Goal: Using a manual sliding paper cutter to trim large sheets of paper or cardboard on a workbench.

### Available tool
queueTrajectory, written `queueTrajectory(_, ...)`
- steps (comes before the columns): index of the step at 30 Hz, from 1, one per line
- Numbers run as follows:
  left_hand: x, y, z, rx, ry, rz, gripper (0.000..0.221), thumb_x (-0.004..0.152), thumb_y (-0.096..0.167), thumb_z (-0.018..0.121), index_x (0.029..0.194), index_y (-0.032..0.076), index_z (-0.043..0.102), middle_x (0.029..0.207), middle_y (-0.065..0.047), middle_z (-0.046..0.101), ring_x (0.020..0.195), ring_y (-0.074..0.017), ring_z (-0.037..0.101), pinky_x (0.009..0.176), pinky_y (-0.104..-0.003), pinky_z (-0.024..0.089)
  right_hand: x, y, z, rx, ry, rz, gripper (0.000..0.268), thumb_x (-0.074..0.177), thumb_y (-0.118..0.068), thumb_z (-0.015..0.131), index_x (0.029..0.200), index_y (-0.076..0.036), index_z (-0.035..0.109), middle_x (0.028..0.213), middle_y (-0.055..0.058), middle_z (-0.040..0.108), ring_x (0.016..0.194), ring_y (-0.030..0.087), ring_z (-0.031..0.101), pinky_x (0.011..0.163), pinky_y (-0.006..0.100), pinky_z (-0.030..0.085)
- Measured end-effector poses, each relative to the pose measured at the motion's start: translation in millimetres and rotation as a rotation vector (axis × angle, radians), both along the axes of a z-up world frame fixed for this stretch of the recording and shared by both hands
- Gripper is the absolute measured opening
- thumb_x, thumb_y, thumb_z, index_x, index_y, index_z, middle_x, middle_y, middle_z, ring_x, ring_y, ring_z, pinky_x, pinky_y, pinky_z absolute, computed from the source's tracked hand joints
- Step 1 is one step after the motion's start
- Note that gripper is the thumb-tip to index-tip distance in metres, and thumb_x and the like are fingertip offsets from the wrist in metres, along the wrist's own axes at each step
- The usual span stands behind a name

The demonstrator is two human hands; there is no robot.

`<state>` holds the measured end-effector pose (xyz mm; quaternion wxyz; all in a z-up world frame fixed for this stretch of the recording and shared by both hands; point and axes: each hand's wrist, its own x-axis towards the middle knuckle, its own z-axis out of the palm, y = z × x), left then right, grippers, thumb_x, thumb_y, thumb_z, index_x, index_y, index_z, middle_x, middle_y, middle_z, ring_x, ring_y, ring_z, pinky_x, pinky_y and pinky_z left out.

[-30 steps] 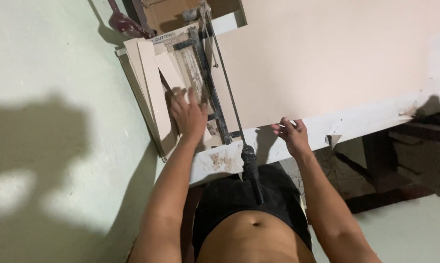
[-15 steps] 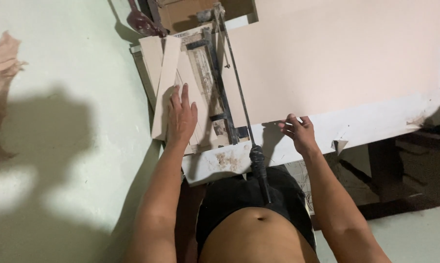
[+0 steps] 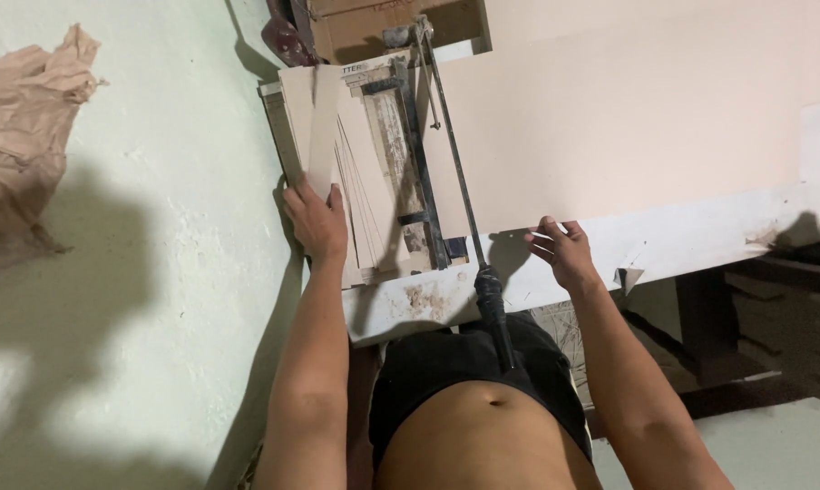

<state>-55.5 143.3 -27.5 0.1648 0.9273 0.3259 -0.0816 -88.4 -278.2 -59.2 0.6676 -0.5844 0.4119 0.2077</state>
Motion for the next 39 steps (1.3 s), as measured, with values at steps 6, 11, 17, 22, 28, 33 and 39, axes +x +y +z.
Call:
queueTrajectory(6, -12, -5, 9, -0.077, -0.032, 0.057, 0.061, 0.101, 0.047, 0.065, 0.139, 0.007, 0.04, 0.123, -0.011, 0.039, 0.115, -0.0329, 0.052, 0.078, -0.052, 0.062, -22, -9, 5, -0.041, -0.023, 0.015, 0.024, 0.105, -0.027, 0.068, 0.12, -0.01, 0.058, 0.102, 0.016, 0.073, 0.091, 0.03, 0.075, 0.087, 0.054, 0.062)
queueTrajectory(11, -18, -5, -4, -0.152, 0.035, 0.1, 0.066, 0.103, 0.044, 0.061, 0.151, 0.013, 0.027, 0.133, -0.014, 0.041, 0.12, -0.0372, 0.058, 0.082, -0.059, 0.061, -26, -5, 4, -0.089, -0.054, 0.023, 0.028, 0.105, -0.027, 0.068, 0.122, -0.008, 0.056, 0.104, 0.017, 0.07, 0.092, 0.033, 0.074, 0.088, 0.058, 0.06)
queueTrajectory(17, -7, -26, 11, 0.066, 0.042, -0.027, 0.092, 0.099, 0.043, 0.072, 0.162, 0.014, 0.012, 0.159, -0.028, 0.014, 0.149, -0.0514, 0.02, 0.115, -0.071, 0.027, -5, 2, 0, -0.105, -0.055, 0.071, 0.025, 0.106, -0.026, 0.067, 0.122, -0.008, 0.058, 0.102, 0.016, 0.073, 0.088, 0.03, 0.075, 0.082, 0.052, 0.062)
queueTrajectory(22, 25, -96, 34, -0.032, -0.055, -0.456, 0.075, 0.088, 0.021, 0.082, 0.153, 0.018, 0.046, 0.158, -0.028, 0.029, 0.148, -0.0512, 0.02, 0.111, -0.07, 0.031, -7, 1, -7, -0.105, -0.058, 0.091, 0.027, 0.106, -0.028, 0.065, 0.124, -0.009, 0.059, 0.104, 0.015, 0.073, 0.09, 0.029, 0.075, 0.083, 0.051, 0.062)
queueTrajectory(28, 37, -142, -18, -0.229, 0.443, -0.615, 0.119, 0.081, 0.037, 0.086, 0.165, 0.022, 0.003, 0.167, -0.03, -0.004, 0.154, -0.0507, -0.007, 0.116, -0.075, 0.012, 3, 4, 0, -0.144, 0.026, 0.102, 0.029, 0.105, -0.033, 0.067, 0.123, -0.01, 0.061, 0.1, 0.013, 0.074, 0.09, 0.027, 0.076, 0.083, 0.05, 0.061)
queueTrajectory(33, 43, -154, -14, -0.071, 0.623, -0.67, 0.106, 0.083, 0.032, 0.08, 0.165, 0.013, 0.014, 0.166, -0.029, -0.014, 0.153, -0.0485, -0.014, 0.118, -0.07, 0.019, 15, 5, -3, -0.349, 0.274, 0.516, 0.03, 0.099, -0.035, 0.066, 0.097, -0.006, 0.075, 0.064, 0.015, 0.071, 0.058, 0.028, 0.075, 0.059, 0.043, 0.063)
queueTrajectory(39, 45, -155, -20, -0.097, 0.628, -0.642, 0.118, 0.084, 0.03, 0.082, 0.164, 0.013, -0.004, 0.164, -0.031, -0.019, 0.152, -0.0513, -0.014, 0.115, -0.07, 0.024, 14, 113, 235, -0.528, 0.096, 1.121, 0.085, 0.091, -0.063, 0.041, 0.162, -0.022, 0.023, 0.091, 0.025, 0.078, 0.089, 0.048, 0.075, 0.083, 0.06, 0.059)
